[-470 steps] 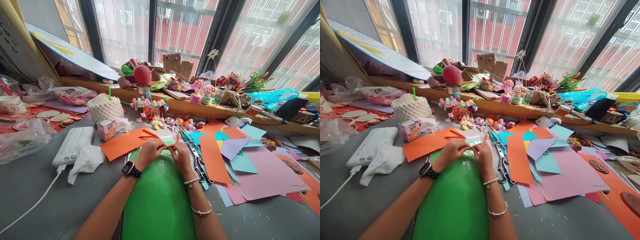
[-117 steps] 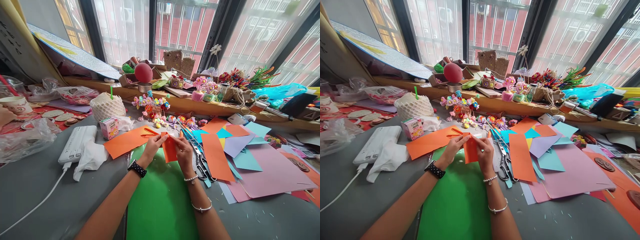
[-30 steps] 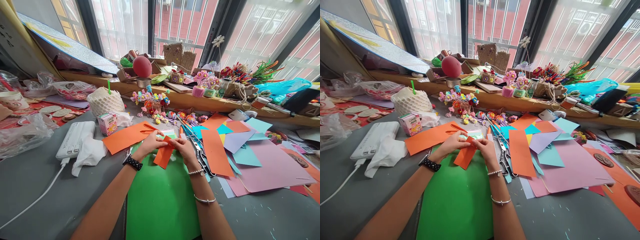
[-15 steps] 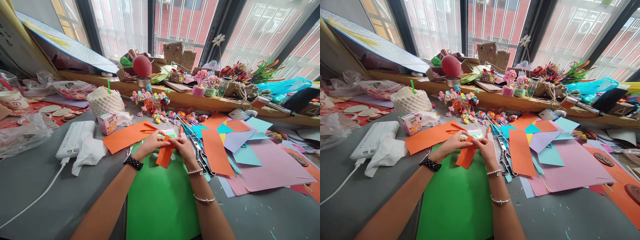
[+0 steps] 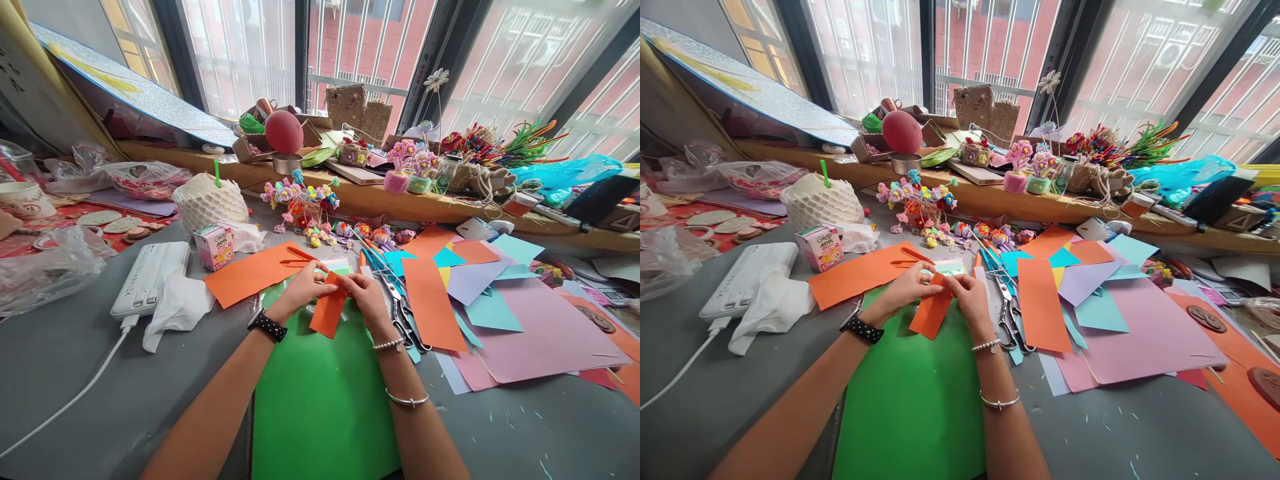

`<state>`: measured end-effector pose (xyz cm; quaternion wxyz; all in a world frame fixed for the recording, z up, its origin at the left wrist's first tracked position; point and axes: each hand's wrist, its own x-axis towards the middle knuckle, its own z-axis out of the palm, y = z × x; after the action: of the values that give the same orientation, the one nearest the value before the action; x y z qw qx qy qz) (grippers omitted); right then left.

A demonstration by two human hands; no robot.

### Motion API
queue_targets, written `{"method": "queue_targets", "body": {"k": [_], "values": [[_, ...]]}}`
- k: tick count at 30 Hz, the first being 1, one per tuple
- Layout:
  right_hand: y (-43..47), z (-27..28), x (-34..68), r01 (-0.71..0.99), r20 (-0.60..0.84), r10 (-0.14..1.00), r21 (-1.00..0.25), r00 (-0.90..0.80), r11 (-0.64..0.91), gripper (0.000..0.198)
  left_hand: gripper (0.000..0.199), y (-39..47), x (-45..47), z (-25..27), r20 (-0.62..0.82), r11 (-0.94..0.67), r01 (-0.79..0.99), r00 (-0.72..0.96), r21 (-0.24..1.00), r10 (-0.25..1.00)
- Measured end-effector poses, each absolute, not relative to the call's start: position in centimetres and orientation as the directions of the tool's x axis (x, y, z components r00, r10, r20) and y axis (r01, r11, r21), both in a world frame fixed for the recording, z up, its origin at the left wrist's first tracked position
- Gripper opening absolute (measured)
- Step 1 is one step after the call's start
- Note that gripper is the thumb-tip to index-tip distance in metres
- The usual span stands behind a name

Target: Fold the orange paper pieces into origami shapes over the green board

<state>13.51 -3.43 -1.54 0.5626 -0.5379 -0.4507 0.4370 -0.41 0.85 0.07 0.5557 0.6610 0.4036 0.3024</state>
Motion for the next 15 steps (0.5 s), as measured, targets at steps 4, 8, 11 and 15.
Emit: {"method": "queue_targets", "body": {"k": [4,8,11,15], "values": [[-3.35,-1.69,13.6,0.172,0.154,0.963,-0.978,0.22,0.117,0.023,0.036,0.7,-0.39,0.27,-0.062,-0.03,0.17,0.512,0.985,0.857],[-3.33,-1.78,13.42,0.419,0.284,0.932,-0.892,0.227,0.17,0.023,0.037,0.75,-0.4,0.23,-0.059,-0.037,0.181,0.5,0.983,0.864],[-3.27,-1.9,13.17,0.628,0.399,0.899,-0.75,0.178,0.209,0.024,0.038,0.86,-0.44,0.06,-0.05,-0.047,0.186,0.485,0.981,0.873],[-3.1,-2.3,12.92,0.812,0.467,0.879,-0.547,0.094,0.204,0.027,0.038,0.95,-0.51,-0.12,-0.042,-0.046,0.166,0.489,0.985,0.872]]}}
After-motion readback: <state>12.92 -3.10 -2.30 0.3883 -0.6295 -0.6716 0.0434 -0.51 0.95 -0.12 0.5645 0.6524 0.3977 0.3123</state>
